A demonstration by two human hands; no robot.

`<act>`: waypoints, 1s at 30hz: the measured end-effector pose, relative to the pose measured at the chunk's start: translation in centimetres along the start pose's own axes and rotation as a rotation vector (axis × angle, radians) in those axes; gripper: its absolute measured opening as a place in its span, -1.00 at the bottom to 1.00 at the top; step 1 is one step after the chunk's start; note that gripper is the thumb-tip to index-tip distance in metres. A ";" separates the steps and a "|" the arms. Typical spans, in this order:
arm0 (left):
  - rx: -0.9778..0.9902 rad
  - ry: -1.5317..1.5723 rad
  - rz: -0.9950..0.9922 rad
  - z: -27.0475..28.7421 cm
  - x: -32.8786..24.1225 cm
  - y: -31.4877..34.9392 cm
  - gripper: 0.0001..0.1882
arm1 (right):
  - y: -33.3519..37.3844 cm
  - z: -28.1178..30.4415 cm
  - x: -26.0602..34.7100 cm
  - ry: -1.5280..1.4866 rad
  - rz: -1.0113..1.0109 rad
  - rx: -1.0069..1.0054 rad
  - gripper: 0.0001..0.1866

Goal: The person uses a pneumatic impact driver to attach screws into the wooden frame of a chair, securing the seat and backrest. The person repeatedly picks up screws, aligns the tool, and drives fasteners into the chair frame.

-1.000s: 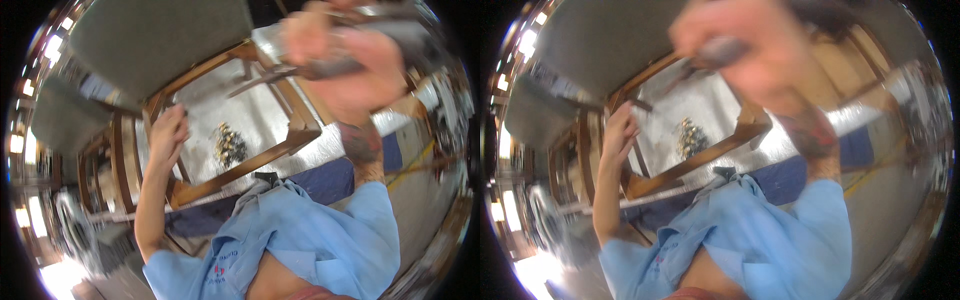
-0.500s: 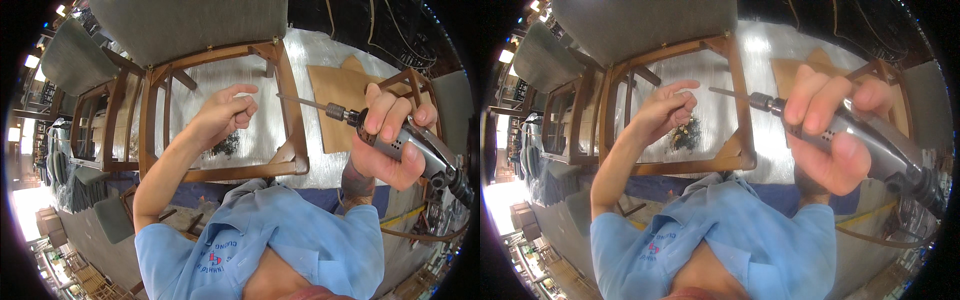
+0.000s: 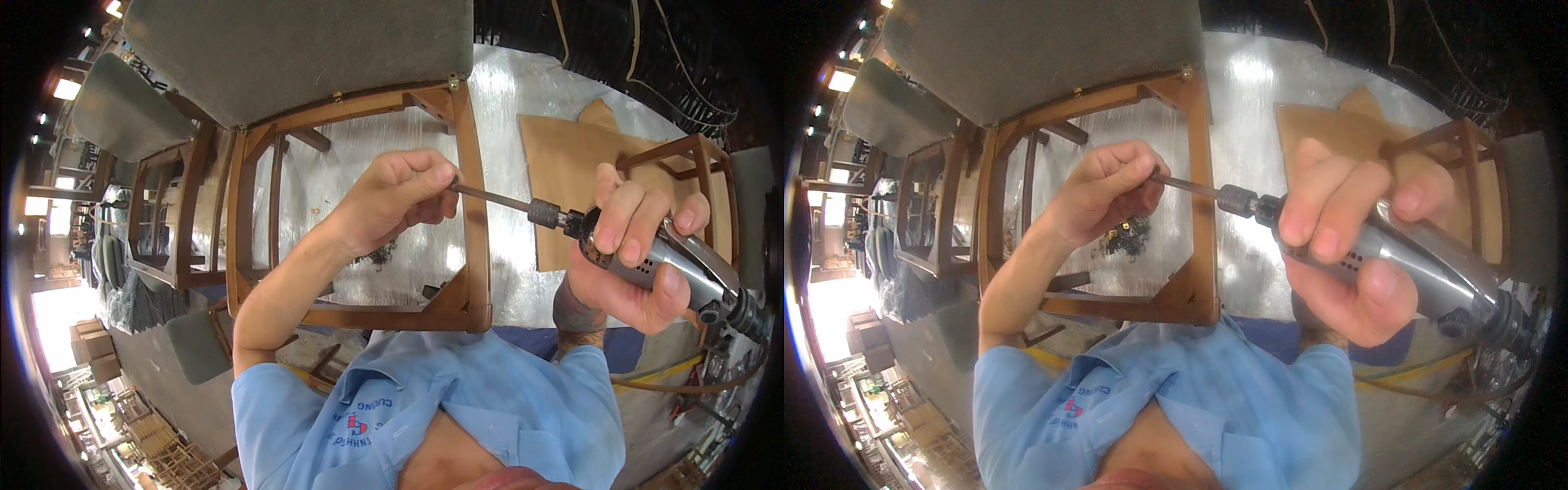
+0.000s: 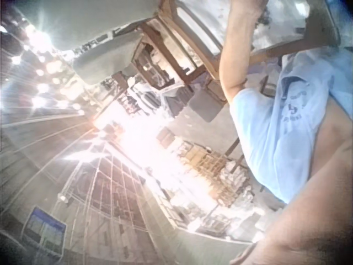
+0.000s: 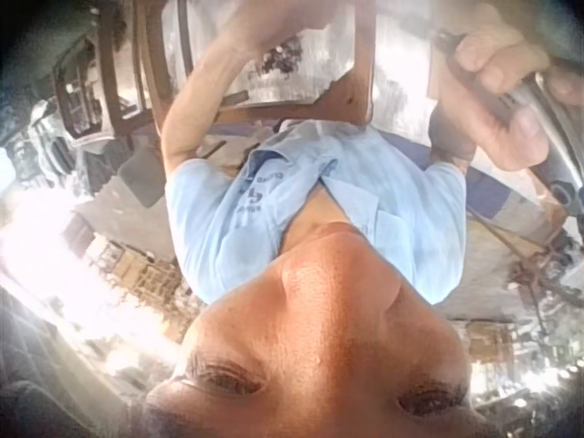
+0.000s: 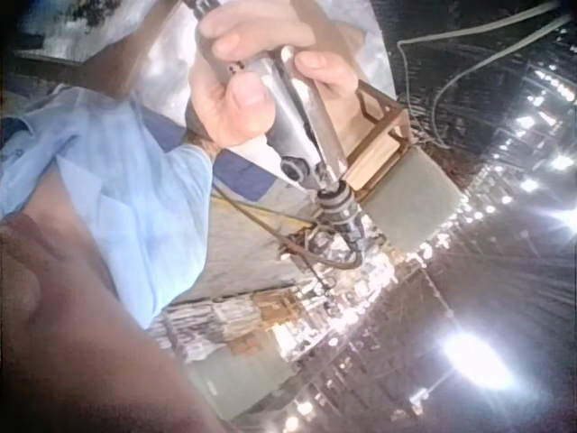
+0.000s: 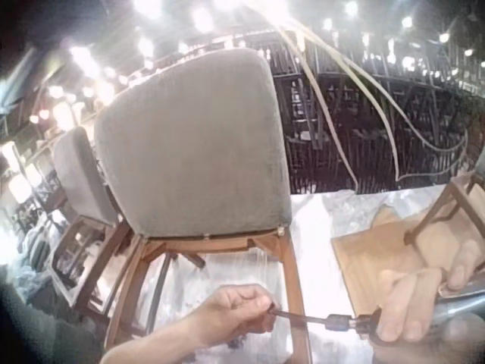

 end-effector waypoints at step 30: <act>0.018 0.258 -0.175 0.3 -0.5 -5.9 -0.78 | 1.4 4.6 0.0 0.090 0.144 -0.375 -0.59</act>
Point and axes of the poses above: each hand's wrist, its own y-axis away from the middle knuckle, its own z-axis out of the back of the hand, x = y × z, the point moved 7 cm from there along -y, towards the middle knuckle, and after that the axes turned 3 degrees about z, right-handed, at the moved point
